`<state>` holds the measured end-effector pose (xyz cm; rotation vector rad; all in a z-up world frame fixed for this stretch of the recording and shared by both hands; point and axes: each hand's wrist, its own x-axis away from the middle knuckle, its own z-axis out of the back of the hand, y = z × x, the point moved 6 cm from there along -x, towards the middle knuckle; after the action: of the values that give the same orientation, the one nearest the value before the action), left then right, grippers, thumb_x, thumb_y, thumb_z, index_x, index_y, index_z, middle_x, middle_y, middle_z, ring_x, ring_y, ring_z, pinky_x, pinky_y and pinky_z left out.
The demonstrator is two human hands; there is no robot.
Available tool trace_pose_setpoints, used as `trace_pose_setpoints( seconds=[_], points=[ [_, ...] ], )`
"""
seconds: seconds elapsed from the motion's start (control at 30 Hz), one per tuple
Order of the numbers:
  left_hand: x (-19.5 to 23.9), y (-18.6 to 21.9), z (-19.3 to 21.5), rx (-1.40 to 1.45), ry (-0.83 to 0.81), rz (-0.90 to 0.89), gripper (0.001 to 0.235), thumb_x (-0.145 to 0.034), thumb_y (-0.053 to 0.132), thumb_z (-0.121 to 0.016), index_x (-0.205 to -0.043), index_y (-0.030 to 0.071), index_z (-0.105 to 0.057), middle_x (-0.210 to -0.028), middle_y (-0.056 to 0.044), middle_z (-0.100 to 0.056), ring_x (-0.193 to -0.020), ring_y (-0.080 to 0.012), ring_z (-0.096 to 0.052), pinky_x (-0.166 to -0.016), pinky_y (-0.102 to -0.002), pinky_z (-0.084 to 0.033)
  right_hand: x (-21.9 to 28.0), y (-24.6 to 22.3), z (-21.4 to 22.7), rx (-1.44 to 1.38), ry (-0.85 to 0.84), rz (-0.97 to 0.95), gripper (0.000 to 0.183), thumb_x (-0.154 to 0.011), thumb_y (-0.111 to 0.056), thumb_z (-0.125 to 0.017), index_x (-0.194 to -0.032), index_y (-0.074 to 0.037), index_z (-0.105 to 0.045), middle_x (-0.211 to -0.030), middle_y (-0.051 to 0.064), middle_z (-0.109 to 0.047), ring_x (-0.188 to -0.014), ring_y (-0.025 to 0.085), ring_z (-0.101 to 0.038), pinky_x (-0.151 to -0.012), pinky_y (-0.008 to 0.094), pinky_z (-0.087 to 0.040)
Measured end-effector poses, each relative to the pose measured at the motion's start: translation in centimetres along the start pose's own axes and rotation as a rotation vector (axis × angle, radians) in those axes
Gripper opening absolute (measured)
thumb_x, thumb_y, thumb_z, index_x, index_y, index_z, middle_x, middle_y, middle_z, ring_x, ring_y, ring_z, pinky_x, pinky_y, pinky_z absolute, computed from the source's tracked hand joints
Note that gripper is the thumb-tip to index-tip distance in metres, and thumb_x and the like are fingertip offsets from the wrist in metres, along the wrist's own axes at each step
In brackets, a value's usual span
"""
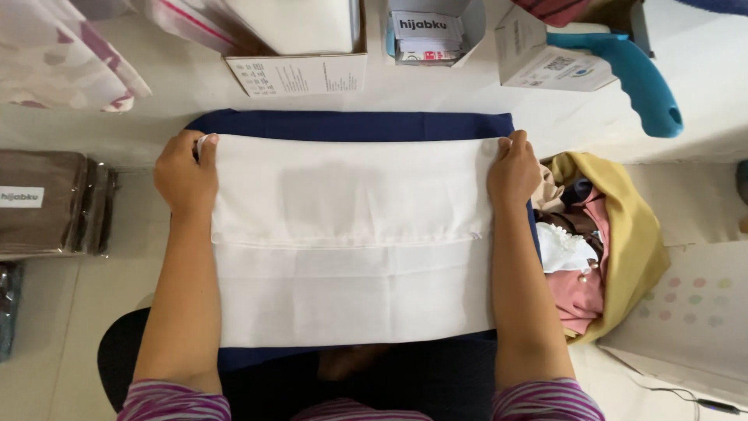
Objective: The person uses a lint roller on a white cloth laid over a blue surface, then folds the cloth into a compact rectangle. The person smooths the fabric with their hands and continues rolling and folding until the cloth is neatly stacked.
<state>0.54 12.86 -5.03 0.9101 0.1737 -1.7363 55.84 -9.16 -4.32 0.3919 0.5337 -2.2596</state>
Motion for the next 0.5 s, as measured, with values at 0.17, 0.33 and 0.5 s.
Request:
trace_pose_setpoints(
  seconds=[0.17,0.33,0.5],
  points=[
    [-0.1,-0.3,0.0,0.020,-0.014,0.057,0.024,-0.098,0.039,-0.088,-0.103,0.023,-0.072,-0.080,0.002,-0.069,-0.071,-0.0250,-0.071,-0.066,-0.037,-0.057,-0.5,1.1,-1.8,0.099,-0.016,0.007,0.020,-0.111,-0.040,-0.052,-0.106,-0.021,-0.047,-0.087,0.008,-0.061,-0.075,0.039,-0.071,-0.066,0.052,-0.059],
    [-1.2,-2.0,2.1,0.317,-0.041,0.207,0.045,-0.098,0.036,-0.090,-0.128,0.016,-0.063,-0.092,-0.004,-0.075,-0.072,-0.0284,-0.069,-0.068,-0.041,-0.053,-1.1,2.3,-1.1,0.029,-0.038,-0.011,0.028,-0.110,-0.046,-0.054,-0.111,-0.019,-0.049,-0.095,0.008,-0.060,-0.083,0.037,-0.071,-0.070,0.052,-0.059],
    [0.1,6.8,7.5,0.178,-0.133,-0.198,0.050,-0.091,0.022,-0.082,-0.135,0.009,-0.064,-0.124,-0.014,-0.068,-0.111,-0.0402,-0.067,-0.091,-0.053,-0.049,1.3,-2.5,3.2,-0.103,0.121,0.334,0.048,-0.101,-0.037,-0.072,-0.139,-0.011,-0.059,-0.125,0.017,-0.057,-0.105,0.044,-0.063,-0.085,0.057,-0.052]
  ],
)
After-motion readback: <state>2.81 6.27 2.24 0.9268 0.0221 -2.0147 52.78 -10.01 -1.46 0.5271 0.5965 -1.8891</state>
